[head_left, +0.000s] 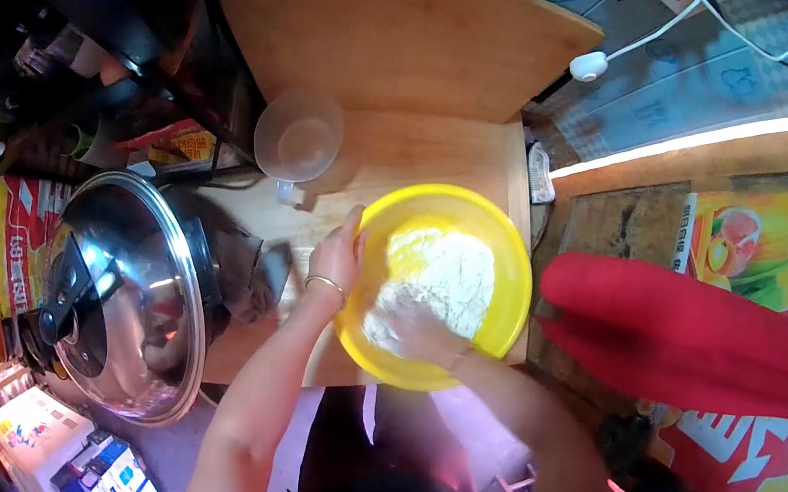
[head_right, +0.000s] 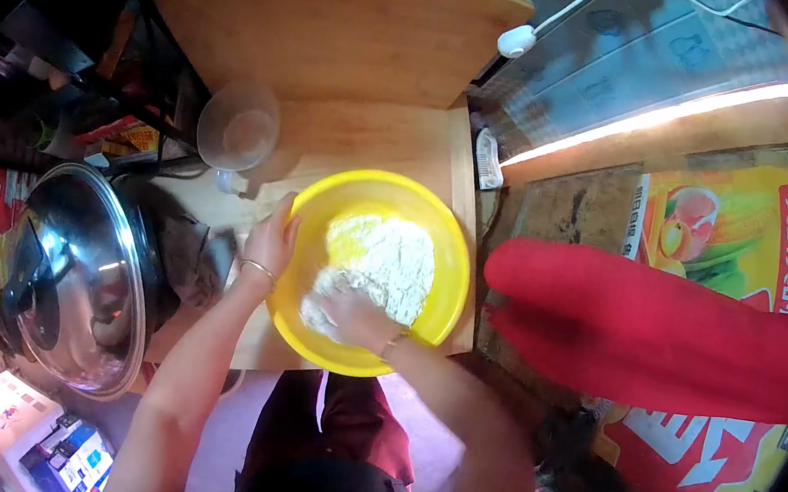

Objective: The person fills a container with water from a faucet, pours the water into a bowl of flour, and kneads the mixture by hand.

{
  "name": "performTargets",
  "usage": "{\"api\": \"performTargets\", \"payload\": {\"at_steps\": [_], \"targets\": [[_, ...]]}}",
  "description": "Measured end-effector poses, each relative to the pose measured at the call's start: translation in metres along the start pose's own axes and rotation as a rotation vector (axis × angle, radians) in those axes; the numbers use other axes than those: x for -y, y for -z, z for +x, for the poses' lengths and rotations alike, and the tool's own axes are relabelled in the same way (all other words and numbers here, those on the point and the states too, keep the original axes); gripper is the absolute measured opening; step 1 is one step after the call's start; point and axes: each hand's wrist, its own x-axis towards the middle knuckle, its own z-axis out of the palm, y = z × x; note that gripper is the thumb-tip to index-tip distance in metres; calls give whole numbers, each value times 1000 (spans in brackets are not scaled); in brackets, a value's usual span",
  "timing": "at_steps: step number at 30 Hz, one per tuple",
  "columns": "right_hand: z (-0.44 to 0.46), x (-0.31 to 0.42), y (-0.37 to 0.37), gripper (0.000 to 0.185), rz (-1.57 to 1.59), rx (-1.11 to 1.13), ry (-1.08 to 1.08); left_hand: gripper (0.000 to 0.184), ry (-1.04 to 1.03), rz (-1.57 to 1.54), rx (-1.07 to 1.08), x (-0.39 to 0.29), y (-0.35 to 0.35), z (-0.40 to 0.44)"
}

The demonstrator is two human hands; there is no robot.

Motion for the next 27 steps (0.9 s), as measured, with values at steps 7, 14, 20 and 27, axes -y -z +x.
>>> {"api": "performTargets", "payload": {"at_steps": [7,14,20,27], "targets": [[58,-46,-39,49,-175,-276,-545,41,37,-54,13,-9,6,-2],[-21,-73,26,57,-220,357,-139,42,84,-27,88,-8,0,-7],[42,5,-33,55,-85,-182,-515,49,62,-368,-379,-2,-17,-62],[18,-38,35,56,-64,-117,-382,42,-66,-131,49,20,5,2]]}}
